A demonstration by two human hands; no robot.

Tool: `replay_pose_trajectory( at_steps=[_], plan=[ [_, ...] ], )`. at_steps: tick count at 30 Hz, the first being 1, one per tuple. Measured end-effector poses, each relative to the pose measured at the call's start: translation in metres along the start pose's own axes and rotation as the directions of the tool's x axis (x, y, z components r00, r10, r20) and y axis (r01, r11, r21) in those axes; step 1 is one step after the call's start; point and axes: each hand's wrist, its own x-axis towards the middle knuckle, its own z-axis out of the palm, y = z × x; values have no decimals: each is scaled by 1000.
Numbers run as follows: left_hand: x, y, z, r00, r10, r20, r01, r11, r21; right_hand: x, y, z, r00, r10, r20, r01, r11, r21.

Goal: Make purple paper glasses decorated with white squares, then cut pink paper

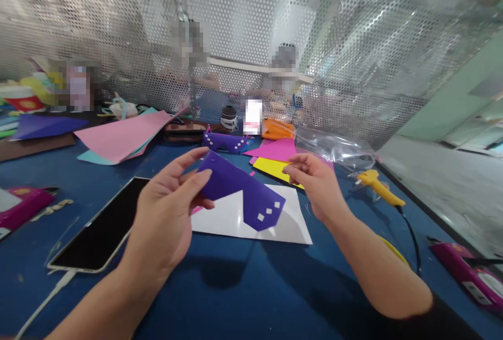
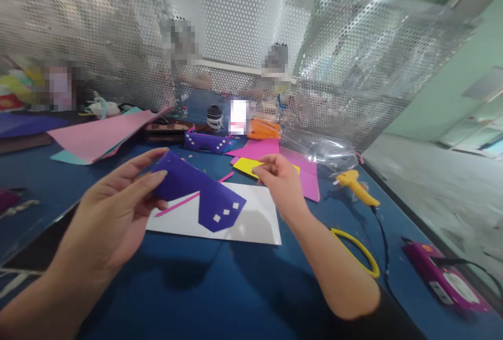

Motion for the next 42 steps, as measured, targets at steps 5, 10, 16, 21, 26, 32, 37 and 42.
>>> replay_pose_trajectory(
  at_steps=[5, 10, 16, 21, 26, 32, 37, 42],
  plan=[
    [-7, -5, 3, 996, 23, 85, -27, 998, 56, -31, -38, -5, 997, -68, -26, 70, 992, 103],
    [-11, -12, 4, 983, 59, 176, -81, 990, 119, -54, -60, 13, 988, -110, 109, 96, 988, 122],
    [-15, -17, 5, 981, 40, 190, -69, 987, 148, -60, -68, 38, 970, -170, 173, 159, 984, 77],
    [-17, -17, 5, 975, 39, 217, -61, 993, 97, -63, -64, 43, 960, -237, 150, 239, 971, 8],
    [-16, -17, 4, 970, 47, 240, -66, 995, 69, -63, -59, 43, 948, -286, 139, 293, 955, -32],
    [-16, -17, 6, 972, 39, 233, -57, 996, 72, -64, -55, 42, 927, -364, 94, 374, 920, -118],
    [-17, -18, 7, 975, 33, 220, -55, 994, 97, -67, -51, 43, 802, -596, 48, 580, 756, -304],
    [-16, -17, 7, 974, 30, 227, -56, 993, 106, -68, -51, 44, 688, -719, 101, 674, 581, -457]
  ],
)
